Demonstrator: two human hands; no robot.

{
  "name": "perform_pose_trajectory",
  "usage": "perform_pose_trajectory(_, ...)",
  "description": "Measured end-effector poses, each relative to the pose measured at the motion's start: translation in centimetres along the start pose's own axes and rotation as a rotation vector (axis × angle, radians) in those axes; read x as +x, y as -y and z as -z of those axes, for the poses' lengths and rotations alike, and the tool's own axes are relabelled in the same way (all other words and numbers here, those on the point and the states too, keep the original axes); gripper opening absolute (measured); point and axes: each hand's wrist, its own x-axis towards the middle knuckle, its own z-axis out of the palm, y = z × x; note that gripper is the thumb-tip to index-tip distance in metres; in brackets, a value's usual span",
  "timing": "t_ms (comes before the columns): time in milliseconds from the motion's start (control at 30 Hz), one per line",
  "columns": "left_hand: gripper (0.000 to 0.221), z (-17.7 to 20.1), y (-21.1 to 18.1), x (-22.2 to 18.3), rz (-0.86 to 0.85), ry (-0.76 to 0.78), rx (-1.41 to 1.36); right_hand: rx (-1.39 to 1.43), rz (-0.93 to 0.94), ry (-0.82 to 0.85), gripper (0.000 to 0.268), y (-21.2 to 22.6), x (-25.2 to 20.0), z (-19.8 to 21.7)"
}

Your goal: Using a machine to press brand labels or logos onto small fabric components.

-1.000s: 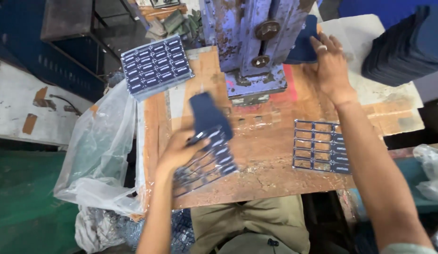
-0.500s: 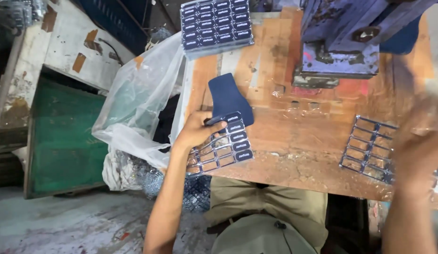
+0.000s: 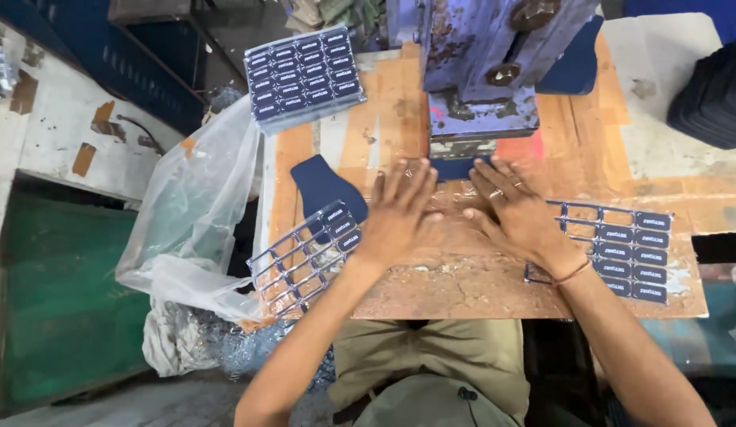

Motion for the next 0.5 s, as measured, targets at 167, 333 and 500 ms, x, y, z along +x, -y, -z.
perform_pose_trajectory(167,0.065,-0.8,-0.8,-0.2,-0.066,0.082,0.086,0.071,0.04,-0.032,0.052,0.4,0.6,-1.1)
perform_pose_trajectory(333,0.061,0.2,-1.4,0.2,-0.026,0.089,-0.085,0.047,-0.005,-0.079,0.049,2.4,0.6,0.5)
perform_pose_trajectory(500,0.061,0.3,-1.2,0.4,-0.009,0.088,-0.123,-0.247,-0.518,-0.006,0.068,-0.6,-9.3,6.0)
